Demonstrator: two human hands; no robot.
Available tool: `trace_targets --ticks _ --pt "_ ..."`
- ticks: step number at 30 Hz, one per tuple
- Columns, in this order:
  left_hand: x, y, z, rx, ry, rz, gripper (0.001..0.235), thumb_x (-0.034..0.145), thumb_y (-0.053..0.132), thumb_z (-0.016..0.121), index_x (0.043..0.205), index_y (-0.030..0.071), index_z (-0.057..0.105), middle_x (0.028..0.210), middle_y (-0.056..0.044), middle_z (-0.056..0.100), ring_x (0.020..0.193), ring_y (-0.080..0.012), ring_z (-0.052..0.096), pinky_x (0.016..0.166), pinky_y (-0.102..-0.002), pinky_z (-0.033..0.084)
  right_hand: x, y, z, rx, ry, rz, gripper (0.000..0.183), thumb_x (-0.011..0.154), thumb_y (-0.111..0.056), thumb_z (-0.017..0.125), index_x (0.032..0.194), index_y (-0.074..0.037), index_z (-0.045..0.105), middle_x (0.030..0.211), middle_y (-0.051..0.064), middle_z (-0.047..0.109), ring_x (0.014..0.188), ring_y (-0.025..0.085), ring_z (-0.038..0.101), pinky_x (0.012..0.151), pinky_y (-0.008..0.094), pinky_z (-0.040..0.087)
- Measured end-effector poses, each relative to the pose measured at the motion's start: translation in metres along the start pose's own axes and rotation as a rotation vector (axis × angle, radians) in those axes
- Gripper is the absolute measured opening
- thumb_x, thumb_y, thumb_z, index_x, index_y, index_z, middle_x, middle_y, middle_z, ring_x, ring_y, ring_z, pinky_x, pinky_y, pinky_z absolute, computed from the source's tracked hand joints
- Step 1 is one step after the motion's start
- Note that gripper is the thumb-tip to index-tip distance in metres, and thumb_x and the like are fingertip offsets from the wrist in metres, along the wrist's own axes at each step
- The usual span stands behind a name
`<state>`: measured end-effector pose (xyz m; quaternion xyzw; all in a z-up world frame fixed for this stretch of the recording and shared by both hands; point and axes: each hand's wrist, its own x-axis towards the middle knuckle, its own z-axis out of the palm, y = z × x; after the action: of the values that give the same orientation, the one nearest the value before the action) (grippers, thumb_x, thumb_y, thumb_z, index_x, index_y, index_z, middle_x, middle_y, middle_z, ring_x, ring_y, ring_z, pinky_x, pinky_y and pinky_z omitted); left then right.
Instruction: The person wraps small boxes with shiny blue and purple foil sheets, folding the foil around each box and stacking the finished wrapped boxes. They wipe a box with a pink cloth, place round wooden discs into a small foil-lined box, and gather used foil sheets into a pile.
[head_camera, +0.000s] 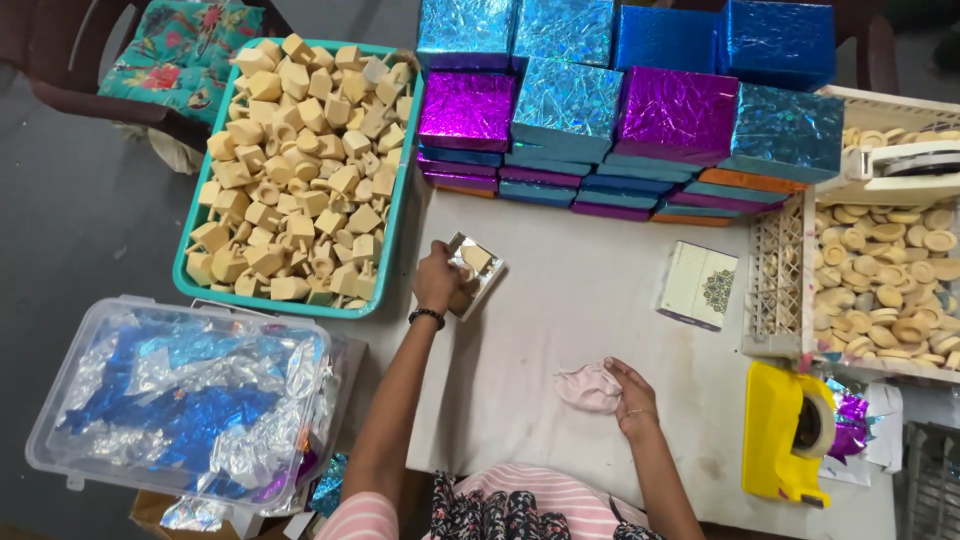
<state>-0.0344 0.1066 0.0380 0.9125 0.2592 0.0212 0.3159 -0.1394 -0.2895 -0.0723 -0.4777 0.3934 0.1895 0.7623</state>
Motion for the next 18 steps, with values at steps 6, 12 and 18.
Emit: trace_targets --ticks 6,12,18 --pt "0.015 -0.008 0.016 0.098 -0.134 -0.073 0.047 0.075 0.022 0.082 0.115 0.008 0.060 0.095 -0.014 0.075 0.091 -0.0357 0.072 0.075 -0.048 0.056 -0.021 -0.016 0.012 -0.089 0.039 0.055 0.036 0.085 -0.011 0.080 0.119 -0.003 0.072 0.111 0.006 0.075 0.101 0.014 0.068 0.085 0.027 0.054" --pt "0.015 -0.003 0.011 0.167 -0.135 -0.069 0.044 0.075 0.020 0.080 0.113 0.008 0.062 0.096 -0.016 0.075 0.093 -0.0370 0.072 0.077 -0.049 0.056 -0.016 -0.013 0.006 -0.078 0.034 0.064 0.034 0.085 -0.010 0.079 0.118 -0.004 0.073 0.111 0.005 0.076 0.100 0.012 0.069 0.084 0.024 0.054" --pt "0.020 -0.020 0.022 0.234 -0.030 -0.023 0.022 0.084 0.017 0.071 0.106 0.014 0.071 0.097 -0.017 0.075 0.093 -0.0377 0.071 0.075 -0.050 0.056 -0.021 -0.016 0.007 -0.081 0.026 0.080 0.036 0.086 -0.011 0.078 0.121 -0.003 0.072 0.112 0.007 0.075 0.100 0.013 0.068 0.084 0.027 0.053"
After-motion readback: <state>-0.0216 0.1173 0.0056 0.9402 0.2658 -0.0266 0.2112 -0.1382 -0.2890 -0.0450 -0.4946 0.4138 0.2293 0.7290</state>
